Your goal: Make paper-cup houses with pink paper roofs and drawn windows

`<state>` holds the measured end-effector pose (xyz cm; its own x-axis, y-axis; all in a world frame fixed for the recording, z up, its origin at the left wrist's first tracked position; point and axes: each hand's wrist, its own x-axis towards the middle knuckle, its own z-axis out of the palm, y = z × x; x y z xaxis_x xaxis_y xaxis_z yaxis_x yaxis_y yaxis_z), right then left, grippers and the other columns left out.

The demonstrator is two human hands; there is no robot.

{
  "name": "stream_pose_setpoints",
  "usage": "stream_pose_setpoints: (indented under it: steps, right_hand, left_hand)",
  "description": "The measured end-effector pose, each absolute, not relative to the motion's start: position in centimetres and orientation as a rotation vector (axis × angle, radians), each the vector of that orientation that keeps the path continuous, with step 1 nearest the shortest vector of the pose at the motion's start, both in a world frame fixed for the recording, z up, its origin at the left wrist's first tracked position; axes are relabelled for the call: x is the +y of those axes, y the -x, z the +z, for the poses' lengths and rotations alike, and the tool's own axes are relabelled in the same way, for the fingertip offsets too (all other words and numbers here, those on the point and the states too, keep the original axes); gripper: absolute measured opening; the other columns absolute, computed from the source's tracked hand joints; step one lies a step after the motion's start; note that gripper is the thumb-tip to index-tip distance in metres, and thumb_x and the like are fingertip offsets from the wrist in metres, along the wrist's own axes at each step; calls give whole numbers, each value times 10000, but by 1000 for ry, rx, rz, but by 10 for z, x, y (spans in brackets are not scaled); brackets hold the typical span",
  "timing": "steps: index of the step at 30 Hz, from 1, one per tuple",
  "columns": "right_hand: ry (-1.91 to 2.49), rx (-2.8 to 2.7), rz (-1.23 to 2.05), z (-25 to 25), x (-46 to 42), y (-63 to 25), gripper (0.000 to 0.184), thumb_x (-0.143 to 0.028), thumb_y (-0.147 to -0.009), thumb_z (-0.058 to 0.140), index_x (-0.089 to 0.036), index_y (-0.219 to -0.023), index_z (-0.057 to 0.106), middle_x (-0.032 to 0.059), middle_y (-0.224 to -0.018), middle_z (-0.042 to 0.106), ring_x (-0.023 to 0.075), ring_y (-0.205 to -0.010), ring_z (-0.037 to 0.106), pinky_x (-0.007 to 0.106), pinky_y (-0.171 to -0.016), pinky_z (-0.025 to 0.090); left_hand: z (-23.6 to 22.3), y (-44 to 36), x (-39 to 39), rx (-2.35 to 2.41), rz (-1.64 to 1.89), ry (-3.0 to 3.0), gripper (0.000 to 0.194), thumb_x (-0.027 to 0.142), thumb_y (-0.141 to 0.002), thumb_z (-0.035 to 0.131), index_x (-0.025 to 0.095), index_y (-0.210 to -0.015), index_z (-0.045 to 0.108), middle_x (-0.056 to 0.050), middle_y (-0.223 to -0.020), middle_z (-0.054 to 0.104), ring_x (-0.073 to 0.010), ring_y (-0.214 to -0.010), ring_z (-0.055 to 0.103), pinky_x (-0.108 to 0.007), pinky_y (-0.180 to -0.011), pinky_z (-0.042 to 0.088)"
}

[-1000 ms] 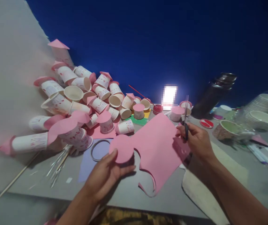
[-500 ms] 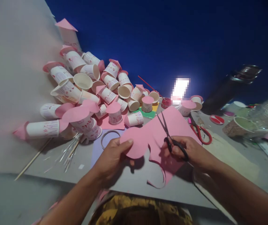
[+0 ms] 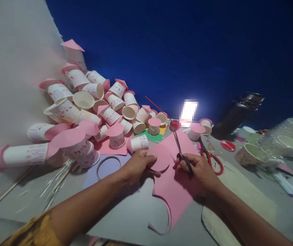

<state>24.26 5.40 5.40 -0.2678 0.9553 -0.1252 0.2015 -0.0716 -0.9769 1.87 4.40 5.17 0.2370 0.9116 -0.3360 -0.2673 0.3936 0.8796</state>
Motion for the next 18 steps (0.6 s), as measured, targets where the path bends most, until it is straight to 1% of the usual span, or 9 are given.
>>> stream_pose_setpoints:
  steps: [2, 4, 6, 8, 10, 11, 14, 16, 18]
  right_hand:
    - [1366, -1551, 1279, 50, 54, -244, 315, -479, -738, 759, -165, -749, 737, 43, -676, 698, 169, -603, 586, 264, -525, 420]
    - [1420, -1587, 1121, 47, 56, -247, 290, -464, -763, 736, -175, -783, 746, 35, -675, 701, 168, -582, 576, 277, -533, 429]
    - [1439, -1615, 900, 47, 60, -254, 332, -498, -779, 717, -184, -880, 760, 49, -742, 738, 186, -594, 598, 305, -564, 462]
    - [1467, -1599, 601, 48, 67, -265, 397, -536, -770, 717, -199, -975, 757, 74, -866, 772, 226, -691, 651, 350, -658, 513]
    - [1506, -1540, 371, 50, 78, -279, 453, -562, -771, 712, -211, -1056, 737, 100, -1009, 777, 274, -848, 690, 404, -785, 535]
    - [1517, -1518, 340, 51, 83, -286, 472, -572, -780, 702, -211, -1083, 721, 112, -1065, 771, 292, -915, 698, 426, -832, 535]
    - [1533, -1500, 495, 47, 98, -300, 490, -553, -801, 690, -195, -1135, 662, 129, -1102, 760, 295, -955, 724, 435, -859, 544]
    - [1601, -1549, 524, 41, 104, -304, 489, -513, -794, 705, -188, -1153, 638, 137, -1104, 753, 304, -980, 726, 445, -870, 539]
    - [1691, -1616, 470, 36, 106, -304, 500, -477, -777, 718, -181, -1169, 628, 145, -1113, 742, 321, -1008, 715, 465, -884, 521]
  left_hand:
    - [46, -21, 44, 924, 974, -722, 293, 321, -732, 828, 87, -887, 744, -106, -764, 745, -200, -653, 723, -322, -685, 618]
    - [44, -22, 39, 831, 969, -739, 357, 381, -776, 818, 83, -968, 770, -130, -821, 764, -228, -725, 745, -338, -738, 599]
    - [43, -24, 32, 795, 931, -860, 393, 411, -833, 783, 111, -1087, 783, -159, -987, 777, -240, -798, 747, -337, -745, 572]
    - [42, -24, 26, 837, 875, -1037, 362, 413, -875, 750, 150, -1118, 801, -174, -1216, 732, -227, -868, 723, -294, -696, 529]
    - [40, -25, 23, 885, 831, -1132, 372, 439, -896, 722, 152, -1114, 812, -179, -1290, 699, -216, -883, 692, -272, -648, 478]
    - [38, -25, 23, 896, 818, -1142, 398, 457, -900, 713, 145, -1128, 808, -184, -1271, 706, -210, -870, 678, -270, -641, 458]
    - [32, -24, 24, 883, 796, -1134, 485, 493, -898, 709, 127, -1210, 772, -179, -1108, 755, -180, -775, 634, -271, -634, 408]
    - [30, -24, 26, 869, 764, -1177, 487, 503, -909, 691, 119, -1196, 777, -169, -1037, 767, -159, -709, 591, -275, -619, 380]
    - [30, -23, 27, 860, 729, -1221, 479, 515, -927, 660, 121, -1166, 788, -162, -999, 776, -158, -689, 572, -280, -614, 371]
